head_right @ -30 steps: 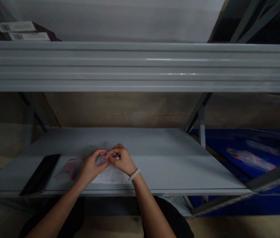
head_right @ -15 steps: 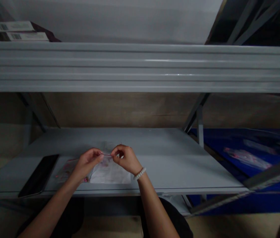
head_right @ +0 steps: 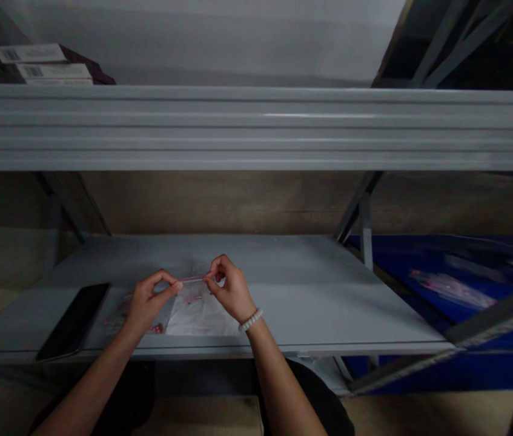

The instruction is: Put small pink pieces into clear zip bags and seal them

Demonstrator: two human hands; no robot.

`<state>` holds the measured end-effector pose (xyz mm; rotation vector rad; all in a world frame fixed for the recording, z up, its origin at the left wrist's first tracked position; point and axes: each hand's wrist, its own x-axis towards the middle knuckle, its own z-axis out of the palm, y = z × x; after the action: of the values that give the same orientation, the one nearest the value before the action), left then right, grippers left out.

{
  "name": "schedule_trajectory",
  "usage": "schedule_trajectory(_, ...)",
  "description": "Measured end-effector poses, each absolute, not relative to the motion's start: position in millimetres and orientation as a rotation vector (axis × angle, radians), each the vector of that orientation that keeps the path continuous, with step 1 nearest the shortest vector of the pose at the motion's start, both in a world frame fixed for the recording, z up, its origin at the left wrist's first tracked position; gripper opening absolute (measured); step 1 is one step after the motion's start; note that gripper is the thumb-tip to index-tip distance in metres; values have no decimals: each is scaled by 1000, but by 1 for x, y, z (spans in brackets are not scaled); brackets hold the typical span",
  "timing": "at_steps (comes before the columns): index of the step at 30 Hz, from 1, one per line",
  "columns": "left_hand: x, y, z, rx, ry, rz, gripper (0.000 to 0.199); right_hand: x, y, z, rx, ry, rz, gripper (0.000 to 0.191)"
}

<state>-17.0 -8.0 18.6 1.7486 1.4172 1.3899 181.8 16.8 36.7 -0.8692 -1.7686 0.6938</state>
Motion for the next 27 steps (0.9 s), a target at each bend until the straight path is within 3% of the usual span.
schedule_trajectory(10, -17, -10, 19, 1934, 1343, 1454, 10, 178, 14, 36, -866, -1749, 726, 16)
schedule_trajectory(15, -9, -14, 20, 2097, 1396, 1556, 39, 171, 8, 41, -885, -1836, 619, 15)
schedule_trajectory(22, 2, -19, 28, 2354, 1469, 1473, 10, 163, 4, 44, -905, -1941, 481, 14)
schedule_trajectory(27, 6, -18, 25, 2397, 1576, 1465, 6, 159, 4, 41, -925, -1969, 420, 14)
